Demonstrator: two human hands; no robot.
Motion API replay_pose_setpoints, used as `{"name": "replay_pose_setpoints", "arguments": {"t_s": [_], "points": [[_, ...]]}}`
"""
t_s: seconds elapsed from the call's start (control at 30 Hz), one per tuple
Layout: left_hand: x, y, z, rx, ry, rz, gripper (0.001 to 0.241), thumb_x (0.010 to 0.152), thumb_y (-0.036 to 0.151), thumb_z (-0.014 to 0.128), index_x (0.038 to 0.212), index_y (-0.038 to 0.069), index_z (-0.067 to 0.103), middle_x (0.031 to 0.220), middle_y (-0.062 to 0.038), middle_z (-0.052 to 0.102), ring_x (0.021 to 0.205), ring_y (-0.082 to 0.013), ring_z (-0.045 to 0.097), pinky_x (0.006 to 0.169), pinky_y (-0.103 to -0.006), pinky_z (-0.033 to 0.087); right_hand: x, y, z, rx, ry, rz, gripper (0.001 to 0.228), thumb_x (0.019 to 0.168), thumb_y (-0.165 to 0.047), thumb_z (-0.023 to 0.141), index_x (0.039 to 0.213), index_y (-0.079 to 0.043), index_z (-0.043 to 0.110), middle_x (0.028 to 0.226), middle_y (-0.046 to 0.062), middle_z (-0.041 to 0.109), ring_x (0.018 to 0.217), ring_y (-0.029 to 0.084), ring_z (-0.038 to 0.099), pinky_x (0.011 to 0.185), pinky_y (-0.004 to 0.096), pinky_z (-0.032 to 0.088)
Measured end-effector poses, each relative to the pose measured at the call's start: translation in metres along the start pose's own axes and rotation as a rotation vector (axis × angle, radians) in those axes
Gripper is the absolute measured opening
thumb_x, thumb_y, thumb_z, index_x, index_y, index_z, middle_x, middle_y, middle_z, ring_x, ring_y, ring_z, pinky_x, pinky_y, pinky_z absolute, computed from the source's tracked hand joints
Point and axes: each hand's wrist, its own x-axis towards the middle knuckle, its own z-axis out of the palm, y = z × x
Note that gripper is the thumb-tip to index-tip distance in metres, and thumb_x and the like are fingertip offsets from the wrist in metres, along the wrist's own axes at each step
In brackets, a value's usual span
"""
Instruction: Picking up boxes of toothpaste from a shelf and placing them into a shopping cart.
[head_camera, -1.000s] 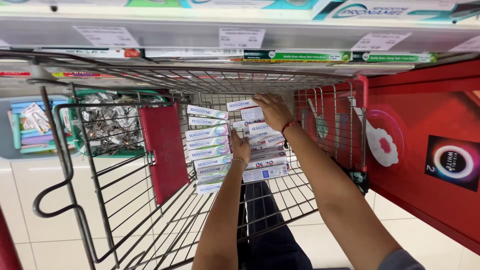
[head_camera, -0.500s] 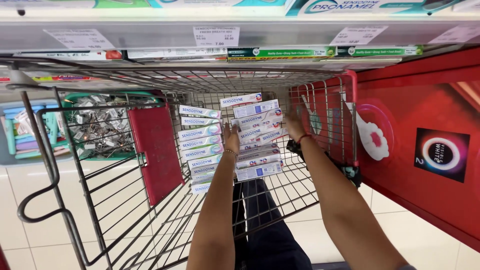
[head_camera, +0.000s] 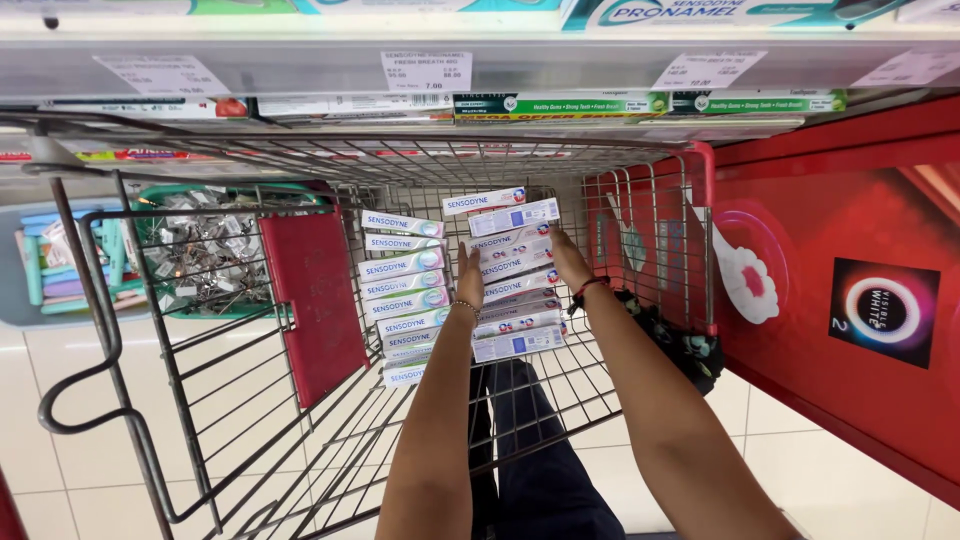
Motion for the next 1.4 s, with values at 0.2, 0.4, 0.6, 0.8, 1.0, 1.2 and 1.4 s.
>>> {"name": "replay_pose_setpoints", "arguments": {"t_s": [0.2,0.4,0.6,0.8,1.0,1.2,1.4], "points": [[0.011,-0.017,-0.006,0.08,0.106,0.048,0.073,0.105,0.051,0.041,0.16,0.006,0.026,0.169,-0.015,0.028,0.156,-0.0285,0.025,0.125,-0.0364,0.022,0.043,0.038,0.001,-0.389,0.057,0.136,0.05,0.108,-0.035,0.035,0.131,0.002,0.06,0.139,0.029,0.059,0.132,0.041,0.053,0.111,0.045,0.039],[-0.012,0.036,-0.008,0.155,0.075,-0.019,0.075,0.101,0.053,0.04,0.159,0.007,0.031,0.166,-0.015,0.03,0.153,-0.0288,0.026,0.123,-0.0366,0.021,0.034,-0.029,0.012,-0.146,0.083,-0.082,0.043,0.103,-0.031,0.041,0.123,0.002,0.061,0.128,0.026,0.068,0.125,0.039,0.061,0.108,0.044,0.044],[0.035,0.005,-0.014,0.386,0.082,0.084,0.068,0.108,0.048,0.04,0.156,0.0,0.034,0.165,-0.021,0.029,0.154,-0.0378,0.018,0.124,-0.0417,0.016,0.042,-0.054,0.028,-0.262,0.29,-0.327,0.042,0.103,-0.031,0.042,0.13,-0.006,0.063,0.135,0.022,0.064,0.128,0.042,0.057,0.108,0.046,0.044],[0.029,0.033,0.005,0.016,0.327,0.08,0.08,0.099,0.029,0.054,0.158,-0.001,0.009,0.149,-0.028,0.043,0.14,-0.0357,0.044,0.116,-0.0405,0.032,-0.012,-0.159,0.033,-0.72,0.23,-0.268,0.052,0.095,-0.038,0.062,0.133,-0.004,0.053,0.133,0.021,0.059,0.112,0.042,0.06,0.088,0.051,0.05],[0.012,0.059,-0.009,0.176,0.174,0.079,0.066,0.102,0.028,0.045,0.159,0.003,0.024,0.147,-0.024,0.055,0.133,-0.035,0.057,0.112,-0.0386,0.042,-0.001,-0.13,0.029,-0.488,0.207,-0.244,0.043,0.091,-0.037,0.067,0.128,-0.015,0.061,0.115,0.005,0.075,0.103,0.028,0.072,0.088,0.043,0.056],[0.045,-0.008,-0.014,0.468,0.055,0.181,0.077,0.108,0.037,0.05,0.159,-0.003,0.008,0.165,-0.026,0.022,0.153,-0.0398,0.023,0.122,-0.0402,0.022,-0.02,-0.125,0.013,-0.548,0.148,-0.252,0.035,0.104,-0.034,0.054,0.133,-0.016,0.062,0.124,0.014,0.071,0.114,0.037,0.064,0.095,0.046,0.05],[-0.068,0.063,-0.042,0.321,-0.063,-0.003,0.078,0.1,0.045,0.052,0.162,0.008,0.022,0.159,-0.021,0.043,0.143,-0.0336,0.047,0.115,-0.0362,0.038,-0.129,-0.159,-0.06,-1.353,-0.3,0.123,0.108,0.078,-0.043,0.08,0.163,-0.018,0.018,0.145,0.024,0.051,0.128,0.039,0.056,0.102,0.051,0.05]]}}
